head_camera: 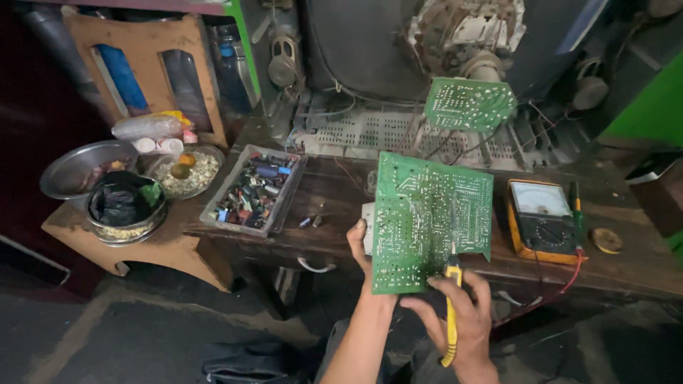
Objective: The person handles a small electronic component, then picks up a green circuit board and uses a multimeter to test points on it. They also use a screwdriver to probe or adjust areas on the board while seated at a cluttered workbench.
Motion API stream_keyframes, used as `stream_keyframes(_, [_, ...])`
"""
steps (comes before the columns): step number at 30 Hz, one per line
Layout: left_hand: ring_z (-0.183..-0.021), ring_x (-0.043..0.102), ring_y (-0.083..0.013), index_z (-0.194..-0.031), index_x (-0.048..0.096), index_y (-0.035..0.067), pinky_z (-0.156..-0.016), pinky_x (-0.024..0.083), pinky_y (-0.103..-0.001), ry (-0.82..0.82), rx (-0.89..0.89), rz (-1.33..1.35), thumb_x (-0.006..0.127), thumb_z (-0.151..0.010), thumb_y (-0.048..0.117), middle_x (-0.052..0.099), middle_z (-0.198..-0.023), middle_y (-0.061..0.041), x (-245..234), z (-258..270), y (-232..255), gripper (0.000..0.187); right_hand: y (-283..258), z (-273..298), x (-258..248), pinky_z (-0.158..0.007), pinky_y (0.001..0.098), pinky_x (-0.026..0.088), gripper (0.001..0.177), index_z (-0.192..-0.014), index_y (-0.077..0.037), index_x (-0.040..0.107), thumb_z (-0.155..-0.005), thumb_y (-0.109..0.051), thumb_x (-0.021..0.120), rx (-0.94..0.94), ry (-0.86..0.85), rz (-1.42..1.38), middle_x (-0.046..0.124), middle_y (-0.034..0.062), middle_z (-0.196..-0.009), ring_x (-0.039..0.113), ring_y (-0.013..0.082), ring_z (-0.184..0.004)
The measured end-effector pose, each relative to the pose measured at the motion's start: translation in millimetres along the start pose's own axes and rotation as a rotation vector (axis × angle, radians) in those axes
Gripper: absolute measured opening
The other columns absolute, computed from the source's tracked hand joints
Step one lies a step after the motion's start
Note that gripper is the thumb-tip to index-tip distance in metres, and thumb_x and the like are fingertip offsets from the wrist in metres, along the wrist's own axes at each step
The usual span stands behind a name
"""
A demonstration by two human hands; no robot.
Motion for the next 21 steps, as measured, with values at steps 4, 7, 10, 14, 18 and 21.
stream_keyframes(4, [-0.096, 0.069, -0.0244, -0.126, 0.064, 0.001, -0.084, 0.059, -0.036, -0.023, -0.056, -0.064, 0.056, -0.090, 0.054, 0.071, -0.112, -0.014, -5, 0, 1, 0.065, 21, 6, 2, -0.090, 0.0409, 0.053, 0.056, -0.111, -0.010, 0.067, -0.062, -0.020, 0.093, 0.060, 0.093, -0.013, 0.054, 0.0178, -0.119, 0.061, 0.0333, -0.107])
stream_keyframes(7, [-0.098, 0.069, -0.0257, -0.129, 0.063, -0.001, -0.085, 0.058, -0.038, -0.068, -0.086, -0.127, 0.058, -0.094, 0.057, 0.070, -0.114, -0.016, -10, -1, 10, 0.068, 29, 11, 4, -0.094, 0.0425, 0.052, 0.058, -0.115, -0.008, 0.064, -0.065, -0.017, 0.091, 0.053, 0.114, -0.019, 0.059, 0.0158, -0.118, 0.058, 0.0353, -0.113])
stream_keyframes(10, [-0.100, 0.072, -0.0266, -0.127, 0.065, 0.003, -0.087, 0.059, -0.042, 0.075, -0.166, -0.145, 0.061, -0.080, 0.070, 0.073, -0.115, -0.014, -20, 0, 20, 0.082, 36, 14, 5, -0.096, 0.0434, 0.051, 0.060, -0.116, -0.008, 0.063, -0.064, -0.017, 0.091, 0.079, 0.104, -0.014, 0.061, 0.0157, -0.115, 0.056, 0.0359, -0.116])
stream_keyframes(14, [-0.102, 0.074, -0.0279, -0.124, 0.066, 0.006, -0.092, 0.059, -0.042, 0.248, -0.318, -0.325, 0.063, -0.075, 0.072, 0.076, -0.115, -0.014, -30, -15, 36, 0.082, 47, 16, 5, -0.096, 0.0425, 0.050, 0.063, -0.118, -0.009, 0.063, -0.064, -0.022, 0.092, 0.088, 0.106, -0.012, 0.061, 0.0172, -0.116, 0.056, 0.0348, -0.118])
stream_keyframes(18, [-0.105, 0.069, -0.0284, -0.128, 0.063, -0.001, -0.097, 0.057, -0.045, 0.055, -0.347, -0.456, 0.078, -0.085, 0.025, 0.071, -0.117, -0.016, -13, -23, 47, 0.052, 48, 16, 8, -0.099, 0.0447, 0.048, 0.062, -0.119, -0.009, 0.063, -0.064, -0.019, 0.092, 0.126, 0.059, 0.029, 0.062, 0.0155, -0.114, 0.053, 0.0370, -0.122])
stream_keyframes(21, [-0.102, 0.070, -0.0299, -0.127, 0.064, -0.004, -0.095, 0.057, -0.045, 0.075, -0.415, -0.422, 0.078, -0.083, 0.022, 0.071, -0.114, -0.018, -5, -24, 42, 0.053, 44, 15, 11, -0.100, 0.0452, 0.047, 0.063, -0.119, -0.008, 0.063, -0.064, -0.018, 0.092, 0.120, 0.038, 0.060, 0.062, 0.0163, -0.114, 0.051, 0.0374, -0.122])
Point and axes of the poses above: each hand's wrist, its own z-axis away from the middle knuckle, its own x-axis out of the palm, y = z × x, the point moved 7 cm from there along -z, towards the middle knuckle
